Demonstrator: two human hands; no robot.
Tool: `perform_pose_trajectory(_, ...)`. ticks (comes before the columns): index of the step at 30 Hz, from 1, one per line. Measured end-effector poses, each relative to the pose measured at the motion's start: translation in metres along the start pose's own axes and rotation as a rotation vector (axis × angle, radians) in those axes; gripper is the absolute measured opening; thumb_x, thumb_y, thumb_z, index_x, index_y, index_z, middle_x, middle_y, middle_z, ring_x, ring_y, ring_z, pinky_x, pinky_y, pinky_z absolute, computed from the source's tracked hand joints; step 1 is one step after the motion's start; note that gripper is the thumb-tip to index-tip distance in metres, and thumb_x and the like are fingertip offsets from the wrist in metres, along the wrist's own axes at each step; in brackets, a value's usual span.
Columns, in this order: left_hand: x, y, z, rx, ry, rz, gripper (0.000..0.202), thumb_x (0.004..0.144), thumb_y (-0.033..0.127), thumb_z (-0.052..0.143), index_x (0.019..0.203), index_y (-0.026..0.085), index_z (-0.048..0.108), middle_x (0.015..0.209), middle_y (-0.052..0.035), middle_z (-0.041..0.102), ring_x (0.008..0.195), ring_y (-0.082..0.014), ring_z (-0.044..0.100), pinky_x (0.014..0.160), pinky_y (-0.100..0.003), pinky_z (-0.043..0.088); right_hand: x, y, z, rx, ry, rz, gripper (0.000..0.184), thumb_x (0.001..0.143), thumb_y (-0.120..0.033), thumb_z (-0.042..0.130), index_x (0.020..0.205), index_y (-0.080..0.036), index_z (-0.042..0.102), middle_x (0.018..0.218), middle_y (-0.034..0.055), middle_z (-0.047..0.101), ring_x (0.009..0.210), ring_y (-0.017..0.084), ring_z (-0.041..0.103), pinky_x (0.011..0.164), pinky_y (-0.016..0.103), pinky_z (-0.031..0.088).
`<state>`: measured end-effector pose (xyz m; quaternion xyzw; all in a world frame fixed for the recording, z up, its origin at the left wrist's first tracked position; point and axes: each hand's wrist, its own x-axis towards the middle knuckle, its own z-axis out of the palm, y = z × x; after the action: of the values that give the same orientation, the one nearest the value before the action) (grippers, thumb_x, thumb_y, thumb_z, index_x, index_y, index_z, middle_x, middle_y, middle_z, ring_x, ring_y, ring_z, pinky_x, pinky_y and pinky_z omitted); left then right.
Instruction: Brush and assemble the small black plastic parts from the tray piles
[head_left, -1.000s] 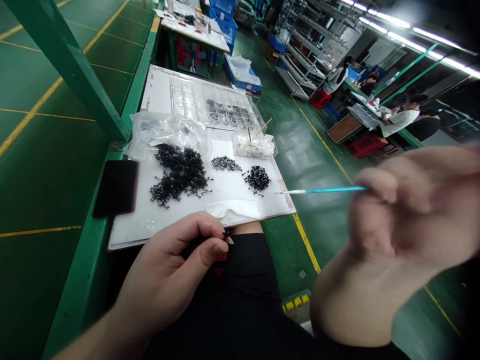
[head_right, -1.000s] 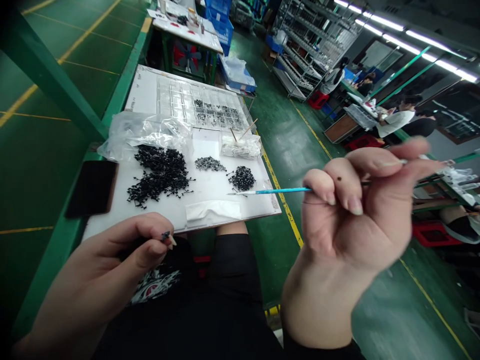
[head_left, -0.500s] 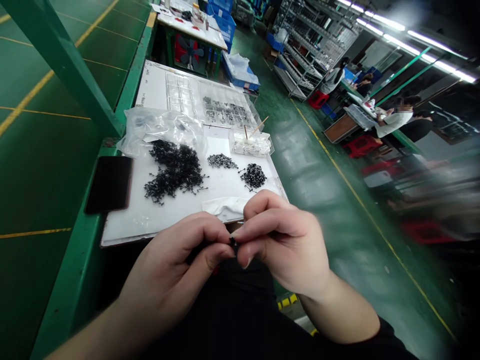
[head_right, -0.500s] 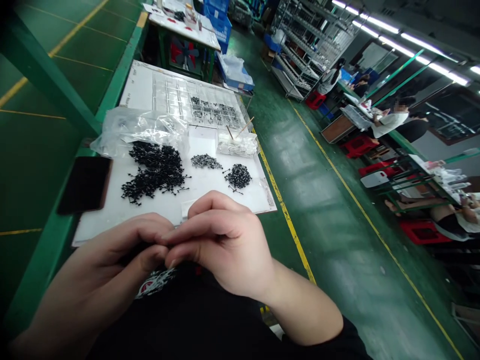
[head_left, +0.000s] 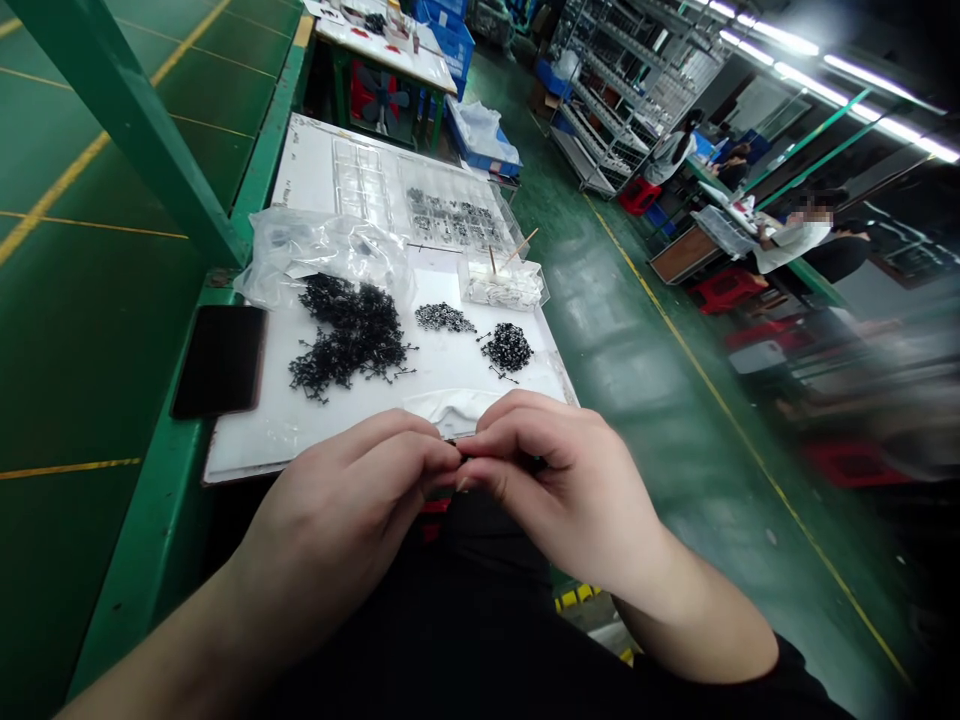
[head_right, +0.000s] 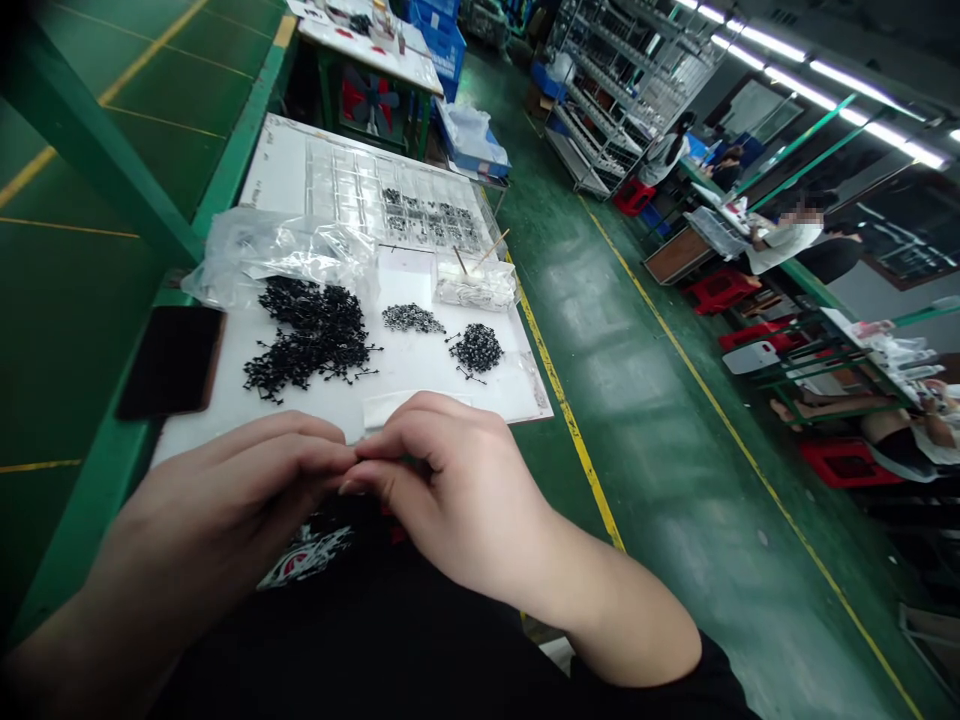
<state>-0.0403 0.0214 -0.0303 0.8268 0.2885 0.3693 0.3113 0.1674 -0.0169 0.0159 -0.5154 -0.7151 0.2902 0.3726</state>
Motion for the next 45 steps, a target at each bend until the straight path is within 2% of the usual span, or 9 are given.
perform_pose_trajectory(5, 0.000, -0.004, 0.005, -0.001, 0.070, -0.081, 0.009, 0.098, 0.017, 0.069, 0.094, 0.025, 0.067, 0.095, 0.0015, 0.075, 0.082, -0.0156, 0.070, 0.077, -0.024, 0.055, -0.005, 0.000, 0.002, -0.054, 0.019, -0.056, 0.010, 0.096, -0.016, 0.076, 0.089, -0.019, 0.069, 0.085, 0.0012, 0.071, 0.079, 0.013, 0.068, 0.071, 0.027, 0.054)
perform_pose_trajectory(10, -0.004, -0.006, 0.005, -0.215, -0.089, -0.181, 0.008, 0.100, 0.027, 0.072, 0.107, 0.029, 0.074, 0.093, 0.0034, 0.077, 0.082, -0.0147, 0.070, 0.074, -0.023, 0.053, -0.008, 0.004, 0.004, 0.109, 0.116, -0.064, 0.014, 0.090, -0.011, 0.080, 0.085, -0.019, 0.070, 0.084, 0.0006, 0.071, 0.075, 0.013, 0.066, 0.068, 0.026, 0.053)
perform_pose_trajectory(14, -0.011, 0.000, 0.003, -0.385, 0.050, -0.322, 0.010, 0.103, 0.026, 0.068, 0.098, 0.031, 0.075, 0.087, 0.0055, 0.074, 0.078, -0.0126, 0.067, 0.071, -0.020, 0.052, -0.010, 0.011, 0.011, 0.227, 0.141, 0.007, 0.013, 0.090, -0.020, 0.084, 0.087, -0.020, 0.072, 0.084, 0.0001, 0.071, 0.075, 0.013, 0.065, 0.067, 0.026, 0.052)
perform_pose_trajectory(18, -0.009, 0.002, 0.006, -0.526, 0.185, -0.494, 0.008, 0.100, 0.032, 0.072, 0.092, 0.030, 0.075, 0.086, 0.0045, 0.072, 0.079, -0.0137, 0.065, 0.070, -0.020, 0.052, -0.009, 0.018, 0.026, 0.191, 0.064, 0.050, 0.013, 0.089, -0.025, 0.086, 0.090, -0.020, 0.074, 0.084, 0.0006, 0.071, 0.073, 0.014, 0.064, 0.066, 0.028, 0.051)
perform_pose_trajectory(23, -0.006, -0.005, 0.008, -0.662, 0.064, -0.542, 0.024, 0.102, 0.043, 0.068, 0.088, 0.025, 0.070, 0.083, 0.0014, 0.064, 0.078, -0.0163, 0.060, 0.070, -0.025, 0.050, -0.006, 0.021, 0.030, 0.118, -0.080, 0.018, 0.013, 0.088, -0.025, 0.086, 0.089, -0.021, 0.074, 0.082, -0.0006, 0.068, 0.076, 0.014, 0.063, 0.067, 0.028, 0.048)
perform_pose_trajectory(25, -0.009, -0.007, 0.006, -0.594, 0.049, -0.551, 0.025, 0.103, 0.046, 0.066, 0.090, 0.025, 0.070, 0.085, 0.0007, 0.066, 0.078, -0.0166, 0.060, 0.070, -0.025, 0.049, -0.005, 0.018, 0.018, 0.178, 0.017, -0.010, 0.010, 0.092, -0.024, 0.082, 0.087, -0.022, 0.073, 0.080, -0.0003, 0.066, 0.072, 0.014, 0.060, 0.063, 0.030, 0.045)
perform_pose_trajectory(31, -0.018, -0.010, 0.003, -0.478, 0.076, -0.528, 0.021, 0.102, 0.046, 0.068, 0.092, 0.028, 0.071, 0.082, 0.0024, 0.067, 0.074, -0.0152, 0.059, 0.068, -0.023, 0.048, -0.007, 0.002, -0.037, 0.920, 0.676, -0.314, 0.042, 0.089, -0.026, 0.074, 0.059, -0.021, 0.045, 0.065, -0.0046, 0.035, 0.050, 0.009, 0.029, 0.051, 0.033, 0.033)
perform_pose_trajectory(39, -0.016, -0.005, 0.006, -0.603, 0.092, -0.563, 0.019, 0.102, 0.047, 0.069, 0.095, 0.030, 0.071, 0.085, 0.0033, 0.066, 0.074, -0.0136, 0.057, 0.065, -0.022, 0.045, -0.004, 0.003, -0.026, 1.298, 0.699, -0.211, 0.039, 0.083, -0.023, 0.071, 0.063, -0.021, 0.037, 0.064, -0.0036, 0.038, 0.051, 0.008, 0.025, 0.050, 0.035, 0.022)
perform_pose_trajectory(45, -0.014, -0.002, 0.006, -0.633, 0.095, -0.576, 0.020, 0.102, 0.048, 0.070, 0.094, 0.029, 0.071, 0.083, 0.0029, 0.065, 0.073, -0.0133, 0.057, 0.062, -0.023, 0.044, -0.002, 0.005, -0.020, 1.263, 0.690, -0.228, 0.038, 0.086, -0.026, 0.067, 0.065, -0.021, 0.036, 0.065, -0.0034, 0.038, 0.051, 0.009, 0.026, 0.049, 0.035, 0.022)
